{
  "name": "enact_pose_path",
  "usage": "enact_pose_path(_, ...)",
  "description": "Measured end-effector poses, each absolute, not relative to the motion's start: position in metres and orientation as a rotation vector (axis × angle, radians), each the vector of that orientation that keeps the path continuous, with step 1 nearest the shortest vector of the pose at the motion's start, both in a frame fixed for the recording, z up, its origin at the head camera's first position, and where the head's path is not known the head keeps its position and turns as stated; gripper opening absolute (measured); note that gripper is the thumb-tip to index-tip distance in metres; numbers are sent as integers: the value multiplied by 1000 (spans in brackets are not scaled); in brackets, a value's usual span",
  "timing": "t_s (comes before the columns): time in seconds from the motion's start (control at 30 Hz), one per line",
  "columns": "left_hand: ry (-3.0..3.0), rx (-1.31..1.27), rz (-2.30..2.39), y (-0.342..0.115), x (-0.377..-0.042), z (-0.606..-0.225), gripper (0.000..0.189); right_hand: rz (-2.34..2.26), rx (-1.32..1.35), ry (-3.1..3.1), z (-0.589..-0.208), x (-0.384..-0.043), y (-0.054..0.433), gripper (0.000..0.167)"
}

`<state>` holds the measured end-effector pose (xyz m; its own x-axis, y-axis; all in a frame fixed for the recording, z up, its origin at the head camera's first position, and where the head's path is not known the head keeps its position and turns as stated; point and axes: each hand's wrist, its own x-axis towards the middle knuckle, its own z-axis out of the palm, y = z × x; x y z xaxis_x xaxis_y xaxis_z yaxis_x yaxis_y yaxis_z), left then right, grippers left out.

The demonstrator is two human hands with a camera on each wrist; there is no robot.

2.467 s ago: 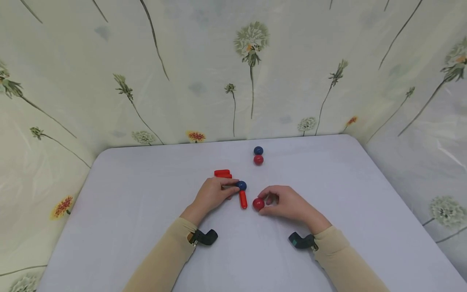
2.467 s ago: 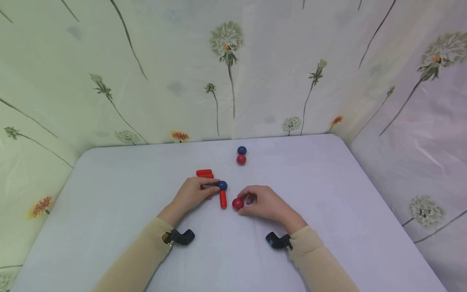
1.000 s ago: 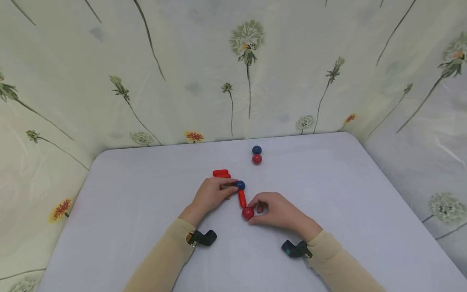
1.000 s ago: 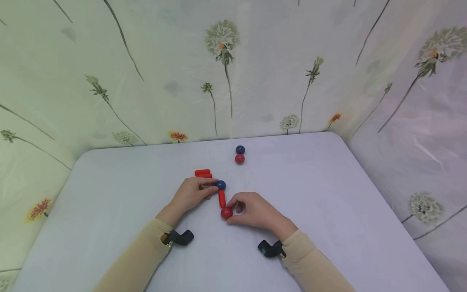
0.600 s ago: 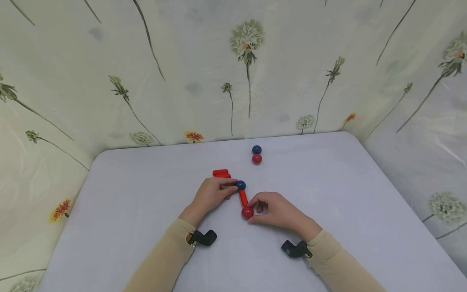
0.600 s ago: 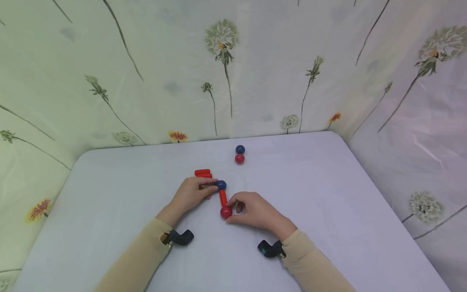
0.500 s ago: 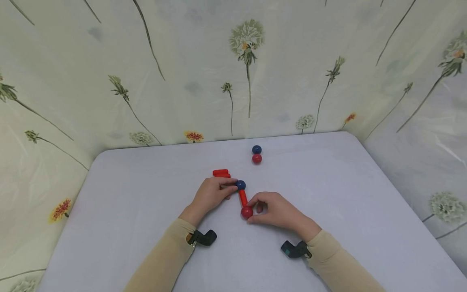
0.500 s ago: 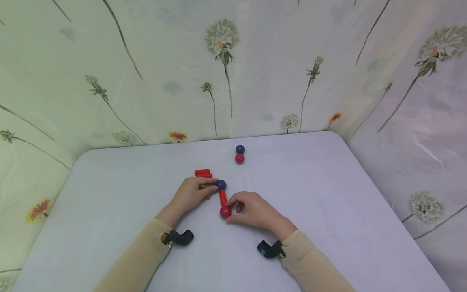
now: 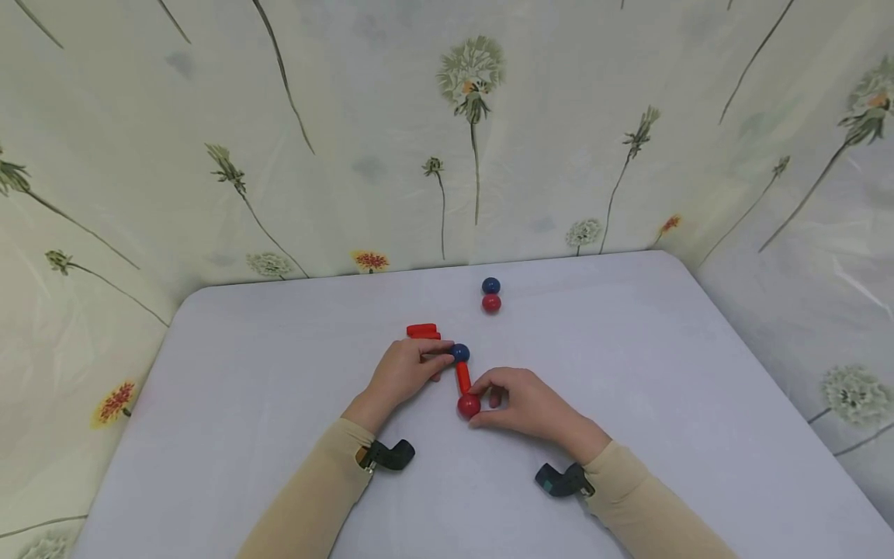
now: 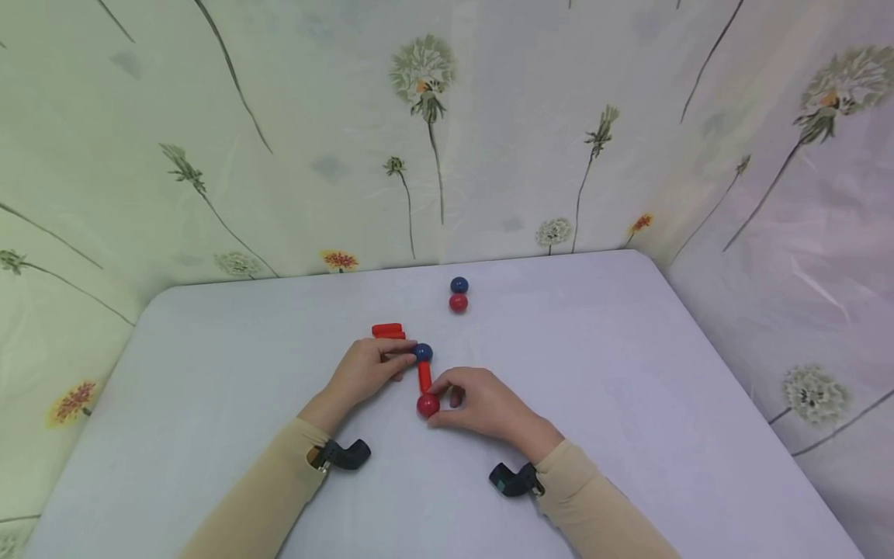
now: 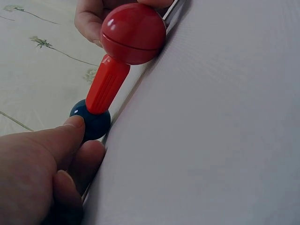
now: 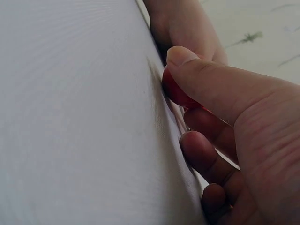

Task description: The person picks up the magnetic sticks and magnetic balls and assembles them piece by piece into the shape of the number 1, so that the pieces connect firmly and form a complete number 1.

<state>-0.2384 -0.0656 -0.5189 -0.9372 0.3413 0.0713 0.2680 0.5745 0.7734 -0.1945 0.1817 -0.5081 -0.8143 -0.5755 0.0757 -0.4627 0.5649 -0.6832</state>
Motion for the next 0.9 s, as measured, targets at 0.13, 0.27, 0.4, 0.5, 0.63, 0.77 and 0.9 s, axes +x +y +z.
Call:
enact_pose_path(0.13,2713,528,1311,-65,-238,-518,35,-1083,-890,2636,-509,-195,183,39)
enact_pose_path(0.27,2714,527,1309,-65,-238,-517,35,-1085,-904,2626,-509,-196,184,39)
enact_pose_path(0.4,2713,524,1300,-65,-238,-517,35,-1100,-875,2595,-508,-196,187,39)
enact_pose_path(0.5,2708,525,1299,-65,-238,-517,35,-1118,-851,2570,-507,-196,190,36)
enact_pose_path(0.63,2708,525,1293,-65,-238,-518,36,-1133,-858,2541,-507,-198,193,32)
enact_pose_path(0.77,2708,522,1289,-65,-238,-518,36,-1120,-882,2534,-507,-199,194,31)
enact_pose_path(0.9,2705,510,1288,-65,-238,-518,37,-1100,-898,2545,-509,-200,193,31)
